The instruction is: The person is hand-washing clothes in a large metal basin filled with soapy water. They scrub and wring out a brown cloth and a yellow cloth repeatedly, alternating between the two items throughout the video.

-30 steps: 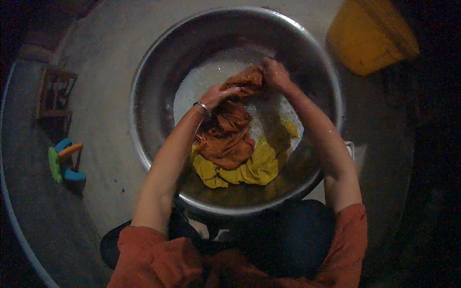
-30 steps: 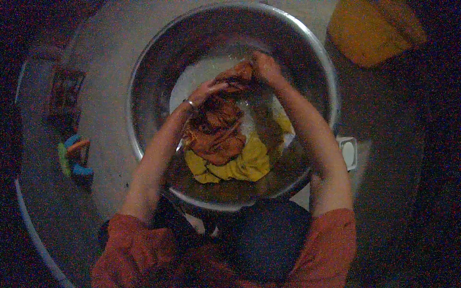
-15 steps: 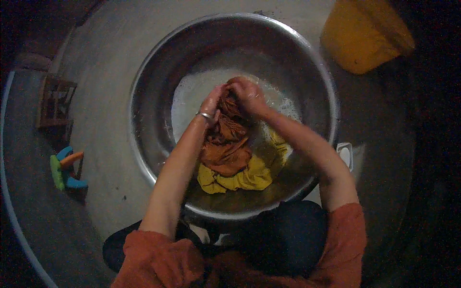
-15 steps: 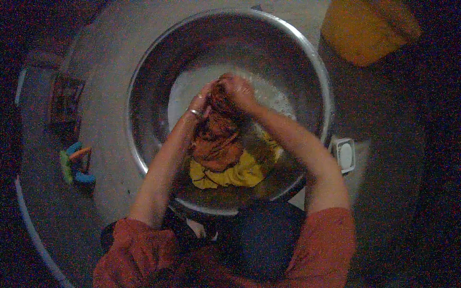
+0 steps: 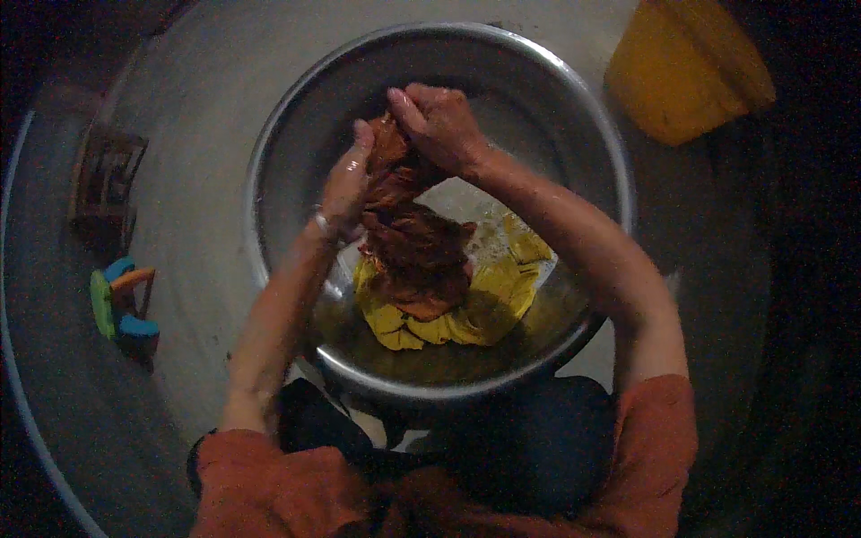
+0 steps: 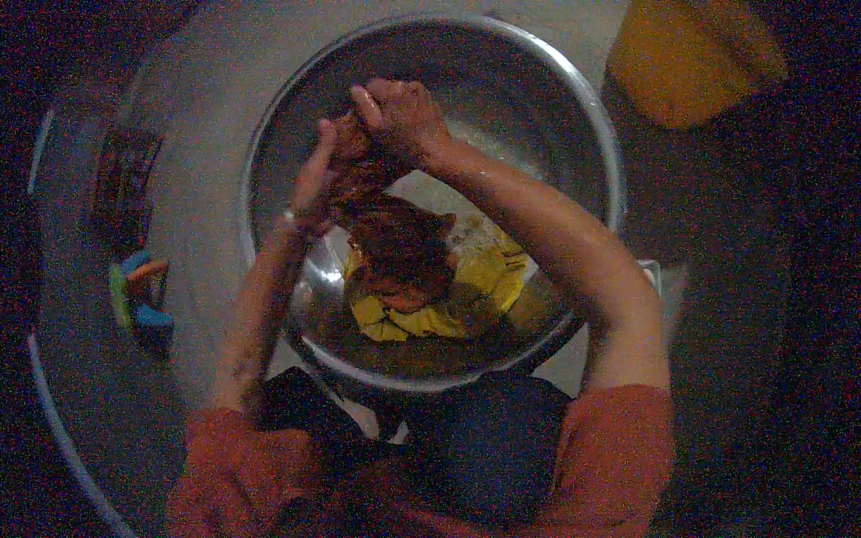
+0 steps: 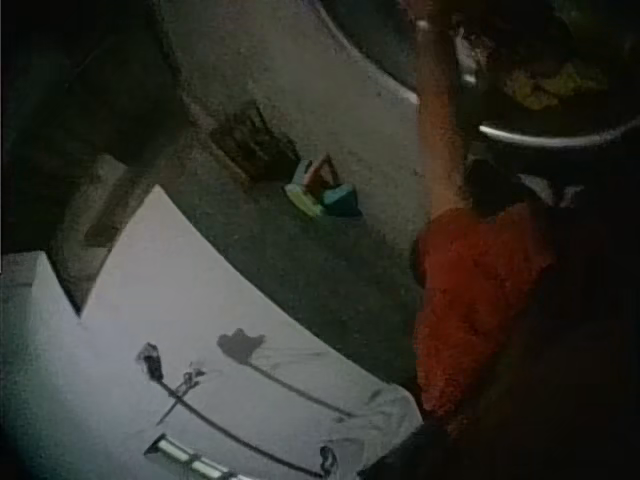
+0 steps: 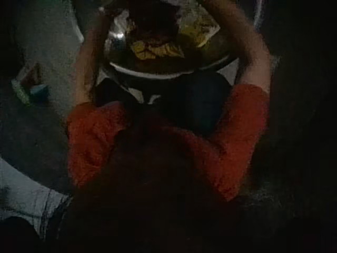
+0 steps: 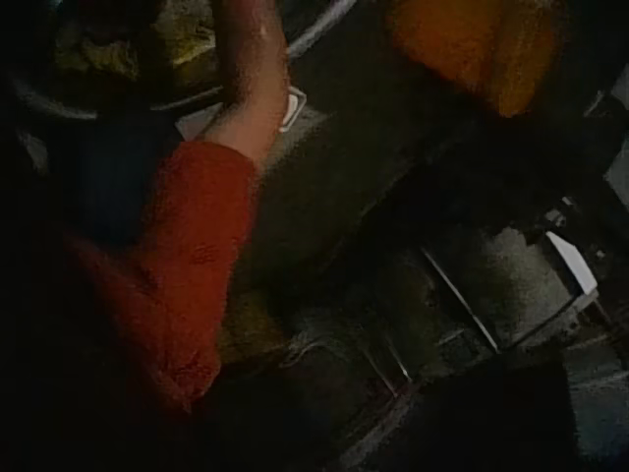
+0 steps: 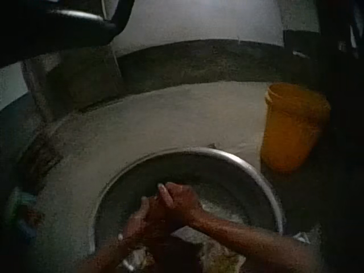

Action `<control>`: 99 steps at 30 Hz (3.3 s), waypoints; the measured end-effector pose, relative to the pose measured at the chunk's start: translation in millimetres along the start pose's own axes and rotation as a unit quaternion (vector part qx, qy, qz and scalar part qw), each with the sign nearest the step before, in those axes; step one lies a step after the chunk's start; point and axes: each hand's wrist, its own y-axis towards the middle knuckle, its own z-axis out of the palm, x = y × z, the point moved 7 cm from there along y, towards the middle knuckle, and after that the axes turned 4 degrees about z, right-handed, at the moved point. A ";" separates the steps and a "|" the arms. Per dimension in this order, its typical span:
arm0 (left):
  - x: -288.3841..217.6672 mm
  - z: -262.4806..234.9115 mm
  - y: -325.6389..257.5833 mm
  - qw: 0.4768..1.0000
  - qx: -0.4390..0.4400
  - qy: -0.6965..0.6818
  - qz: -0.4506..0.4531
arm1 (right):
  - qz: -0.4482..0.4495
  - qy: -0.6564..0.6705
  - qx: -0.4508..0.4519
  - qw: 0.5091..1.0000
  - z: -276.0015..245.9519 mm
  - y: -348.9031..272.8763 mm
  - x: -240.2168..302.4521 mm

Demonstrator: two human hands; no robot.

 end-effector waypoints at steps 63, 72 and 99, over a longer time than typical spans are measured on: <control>162.8 28.8 101.3 0.953 0.112 -0.228 -0.166 | 0.263 -0.129 -0.003 0.956 19.9 -124.9 -85.0; 196.2 45.3 114.1 0.963 0.087 -0.148 -0.207 | 0.270 -0.129 -0.034 0.954 1.6 -129.7 -123.5; 174.1 56.0 100.4 0.986 0.105 0.130 -0.001 | 0.463 -0.422 -0.101 0.773 -86.1 -179.5 -151.1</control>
